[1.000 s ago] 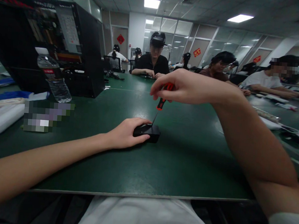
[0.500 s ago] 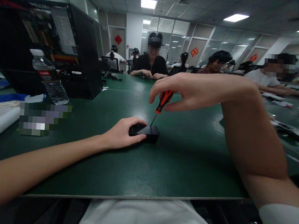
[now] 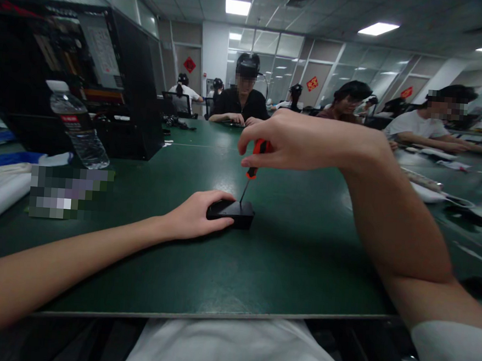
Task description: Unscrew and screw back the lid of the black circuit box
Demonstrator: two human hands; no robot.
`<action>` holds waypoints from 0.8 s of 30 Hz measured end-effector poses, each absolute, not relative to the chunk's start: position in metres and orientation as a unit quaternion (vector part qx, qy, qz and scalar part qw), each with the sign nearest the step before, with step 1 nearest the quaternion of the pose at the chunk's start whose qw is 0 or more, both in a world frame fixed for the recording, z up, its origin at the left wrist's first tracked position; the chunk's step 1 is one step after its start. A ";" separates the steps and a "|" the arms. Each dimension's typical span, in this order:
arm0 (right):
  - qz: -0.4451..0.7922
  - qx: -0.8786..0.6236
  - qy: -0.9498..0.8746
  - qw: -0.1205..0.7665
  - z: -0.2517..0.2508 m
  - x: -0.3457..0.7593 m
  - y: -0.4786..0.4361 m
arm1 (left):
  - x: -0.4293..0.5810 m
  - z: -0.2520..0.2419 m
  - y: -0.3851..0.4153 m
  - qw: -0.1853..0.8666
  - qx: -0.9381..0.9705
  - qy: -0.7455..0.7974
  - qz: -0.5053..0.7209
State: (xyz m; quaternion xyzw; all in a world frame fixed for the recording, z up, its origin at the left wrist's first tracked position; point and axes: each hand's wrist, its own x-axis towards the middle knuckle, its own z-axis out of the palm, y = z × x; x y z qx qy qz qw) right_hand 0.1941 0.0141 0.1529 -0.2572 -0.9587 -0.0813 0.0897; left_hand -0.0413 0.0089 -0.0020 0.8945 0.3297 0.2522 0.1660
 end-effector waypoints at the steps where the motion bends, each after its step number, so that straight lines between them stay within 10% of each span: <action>1: -0.085 -0.257 -0.959 0.082 0.154 0.194 0.013 | -0.041 -0.002 0.009 0.166 0.895 0.329 0.253; 24: -0.068 -0.230 -0.969 0.056 0.159 0.181 0.000 | -0.041 -0.002 0.009 0.170 0.900 0.310 0.255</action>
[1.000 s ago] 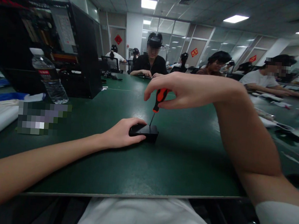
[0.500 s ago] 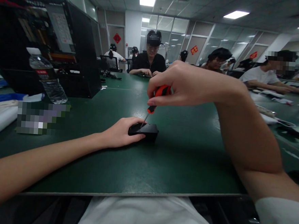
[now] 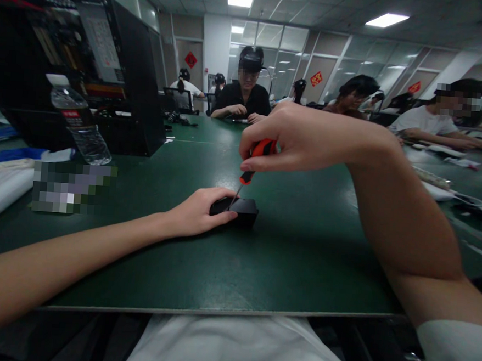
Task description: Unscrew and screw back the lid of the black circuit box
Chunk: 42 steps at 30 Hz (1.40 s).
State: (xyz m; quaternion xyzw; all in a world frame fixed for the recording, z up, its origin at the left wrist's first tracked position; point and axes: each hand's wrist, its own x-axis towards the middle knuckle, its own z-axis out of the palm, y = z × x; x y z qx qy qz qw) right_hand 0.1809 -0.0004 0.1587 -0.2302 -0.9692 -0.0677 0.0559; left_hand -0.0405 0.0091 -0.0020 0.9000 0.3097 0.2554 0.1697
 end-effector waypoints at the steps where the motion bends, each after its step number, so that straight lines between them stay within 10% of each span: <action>1: -0.067 -0.229 -0.969 0.058 0.159 0.181 -0.001 | -0.040 -0.002 0.009 0.168 0.900 0.309 0.255; 42: -0.052 -0.234 -0.967 0.088 0.149 0.167 -0.019 | -0.032 -0.004 0.002 0.094 0.894 0.320 0.299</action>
